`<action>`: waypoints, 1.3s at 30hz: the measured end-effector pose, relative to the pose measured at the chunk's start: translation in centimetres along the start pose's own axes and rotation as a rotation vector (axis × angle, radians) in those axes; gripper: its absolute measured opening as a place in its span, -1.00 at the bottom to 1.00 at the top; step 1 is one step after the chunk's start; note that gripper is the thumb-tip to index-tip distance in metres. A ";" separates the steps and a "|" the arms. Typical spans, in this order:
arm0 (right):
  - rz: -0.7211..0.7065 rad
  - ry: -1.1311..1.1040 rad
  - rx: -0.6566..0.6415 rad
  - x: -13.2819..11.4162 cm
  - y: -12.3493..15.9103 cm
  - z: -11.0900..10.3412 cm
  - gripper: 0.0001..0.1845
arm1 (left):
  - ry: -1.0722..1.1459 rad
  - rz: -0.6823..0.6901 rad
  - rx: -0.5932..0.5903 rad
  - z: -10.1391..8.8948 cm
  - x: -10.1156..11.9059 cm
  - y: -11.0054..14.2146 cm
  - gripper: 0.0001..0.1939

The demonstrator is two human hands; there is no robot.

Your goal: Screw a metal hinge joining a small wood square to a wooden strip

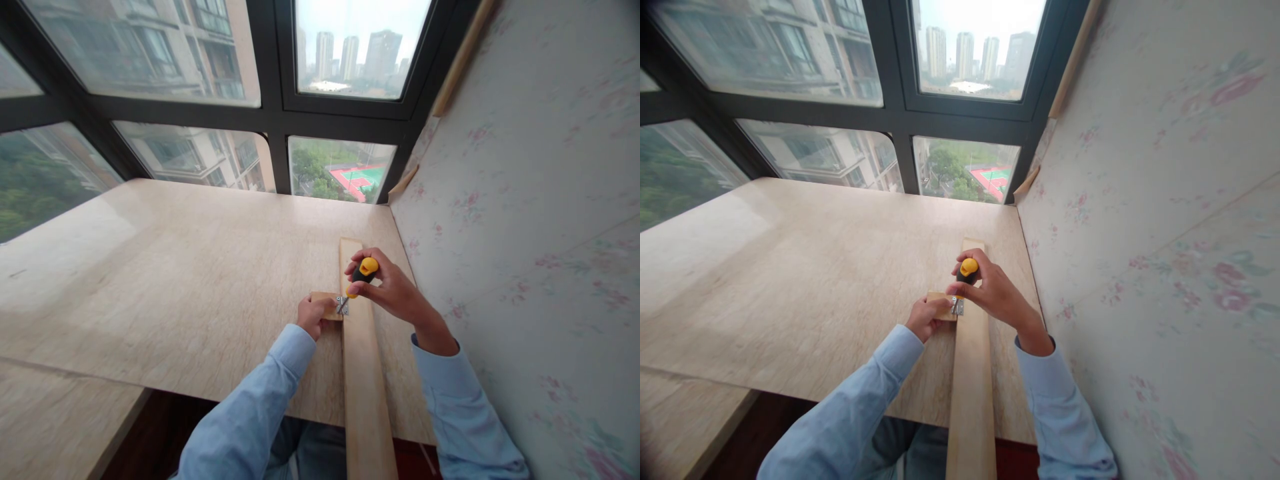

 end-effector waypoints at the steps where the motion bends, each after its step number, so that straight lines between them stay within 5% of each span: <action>1: -0.024 -0.028 -0.044 -0.1 0.1 0.2 -0.47 | 0.003 -0.001 -0.004 0.0 0.0 0.0 -0.57; 7: -0.102 -0.155 -0.199 -1.3 1.0 0.5 -0.50 | 0.001 -0.002 0.012 -0.1 -0.1 0.0 -0.53; 13: -0.055 0.259 0.056 -1.3 0.2 -0.9 -0.46 | 0.013 0.022 0.023 0.0 0.1 0.3 -0.56; 15: -0.064 0.210 0.065 -1.0 0.1 -0.8 -0.43 | 0.022 0.031 0.011 0.1 0.1 0.3 -0.56; 20: -0.115 -0.249 -0.243 -0.8 0.6 1.3 -0.51 | 0.007 0.036 -0.011 0.1 0.1 0.3 -0.55; 23: -0.136 -0.310 -0.311 -1.5 1.1 1.5 -0.49 | 0.013 0.049 -0.010 0.2 0.2 0.3 -0.57; 31: -0.222 0.318 0.098 -2.9 0.4 -0.7 -0.44 | 0.040 0.029 0.028 0.1 0.2 0.3 -0.60; 39: -0.220 -0.081 -0.291 -2.7 1.4 1.4 -0.46 | 0.034 0.019 -0.005 0.0 0.0 0.2 -0.60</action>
Point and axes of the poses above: each hand's wrist, its own y-axis away from the middle knuckle, its own z-axis out of the palm, x = y × z, the point moved 8 cm from there along -y, towards the middle knuckle, and after that the axes turned 8 degrees about -x, right-handed, at the moved point
